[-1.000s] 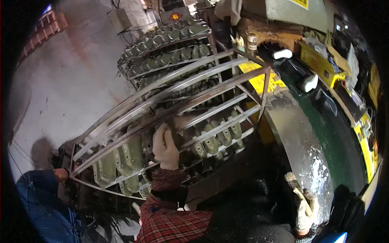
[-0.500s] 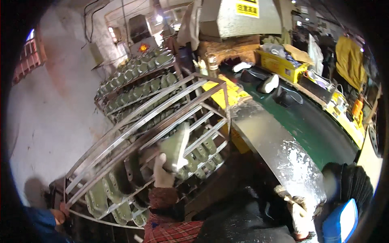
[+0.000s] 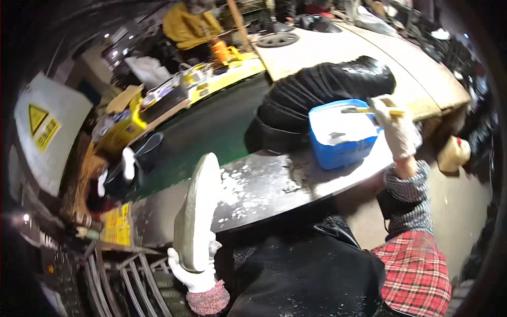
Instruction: Applying adhesive to shoe soles and uppers using a brush in a factory environment.
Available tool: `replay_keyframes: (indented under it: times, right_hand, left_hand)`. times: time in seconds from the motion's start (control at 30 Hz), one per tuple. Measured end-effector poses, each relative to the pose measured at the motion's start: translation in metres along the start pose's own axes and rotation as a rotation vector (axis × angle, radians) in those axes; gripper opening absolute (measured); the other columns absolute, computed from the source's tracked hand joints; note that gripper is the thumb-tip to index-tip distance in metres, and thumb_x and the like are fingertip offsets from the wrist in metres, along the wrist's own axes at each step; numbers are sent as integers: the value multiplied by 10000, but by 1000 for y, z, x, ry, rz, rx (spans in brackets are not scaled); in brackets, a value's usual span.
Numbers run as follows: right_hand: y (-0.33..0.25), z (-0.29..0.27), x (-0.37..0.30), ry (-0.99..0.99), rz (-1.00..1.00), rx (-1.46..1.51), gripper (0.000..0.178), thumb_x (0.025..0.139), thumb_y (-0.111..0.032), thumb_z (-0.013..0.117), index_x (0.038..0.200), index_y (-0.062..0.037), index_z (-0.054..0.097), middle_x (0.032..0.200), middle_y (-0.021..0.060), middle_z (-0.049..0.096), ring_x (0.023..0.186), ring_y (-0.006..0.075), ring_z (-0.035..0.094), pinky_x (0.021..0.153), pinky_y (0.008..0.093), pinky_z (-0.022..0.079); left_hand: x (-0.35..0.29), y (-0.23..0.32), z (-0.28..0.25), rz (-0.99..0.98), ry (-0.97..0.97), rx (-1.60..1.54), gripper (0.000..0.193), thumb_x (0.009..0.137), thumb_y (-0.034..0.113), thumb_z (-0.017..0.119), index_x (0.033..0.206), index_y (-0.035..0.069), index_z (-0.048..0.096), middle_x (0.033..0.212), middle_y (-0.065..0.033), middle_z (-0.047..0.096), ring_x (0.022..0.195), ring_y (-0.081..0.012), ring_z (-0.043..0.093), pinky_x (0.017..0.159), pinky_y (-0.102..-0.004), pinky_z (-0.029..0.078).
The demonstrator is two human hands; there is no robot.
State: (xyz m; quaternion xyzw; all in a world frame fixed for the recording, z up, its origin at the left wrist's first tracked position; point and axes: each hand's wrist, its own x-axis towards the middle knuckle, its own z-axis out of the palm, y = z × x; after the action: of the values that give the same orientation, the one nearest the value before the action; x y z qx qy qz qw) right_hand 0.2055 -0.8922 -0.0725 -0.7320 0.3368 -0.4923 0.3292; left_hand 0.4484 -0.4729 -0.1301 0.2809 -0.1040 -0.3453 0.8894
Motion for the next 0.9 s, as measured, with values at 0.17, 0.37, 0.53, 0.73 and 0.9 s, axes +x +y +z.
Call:
replay_keyframes:
  times: [0.17, 0.37, 0.53, 0.73, 0.9]
  right_hand:
    - [25, -14, 3, -125, -5, -299, 145, 910, -182, 669, 898, -38, 655, 695, 53, 625, 637, 116, 572, 592, 275, 471]
    - [13, -28, -23, -91, 23, -72, 188, 942, -176, 613, 953, 3, 669, 785, -9, 624, 685, 55, 545, 608, 193, 429]
    - [-88, 92, -73, -563, -185, 309, 165, 896, -100, 619, 1002, 17, 665, 908, 123, 711, 760, 171, 670, 682, 291, 543]
    - [-87, 262, -105, -974, 143, 569, 225, 920, -206, 679, 1043, -17, 683, 854, 48, 696, 774, 121, 638, 674, 279, 521]
    - [-55, 246, -126, -1011, 682, 641, 135, 904, -129, 653, 1011, -55, 690, 800, 36, 689, 693, 119, 643, 633, 232, 516]
  left_hand:
    - [-4, -42, -37, -113, 384, -178, 808, 879, 552, 514, 1344, -100, 409, 1169, -315, 542, 990, -438, 578, 752, -516, 552]
    - [-44, -35, -65, -601, 145, -405, 905, 864, 741, 437, 1340, -29, 443, 1145, -285, 578, 903, -419, 630, 568, -426, 550]
    - [-21, -52, -118, -581, -217, -423, 869, 875, 771, 361, 1251, 9, 541, 1112, -237, 623, 932, -358, 666, 661, -469, 581]
    - [-46, -75, -150, -346, 120, -110, 677, 964, 636, 368, 1383, 114, 470, 1222, -144, 589, 1047, -281, 608, 851, -438, 523]
    - [-49, -76, -167, -382, 130, 225, 703, 977, 620, 365, 1418, 78, 439, 1234, -142, 597, 1049, -292, 612, 904, -460, 515]
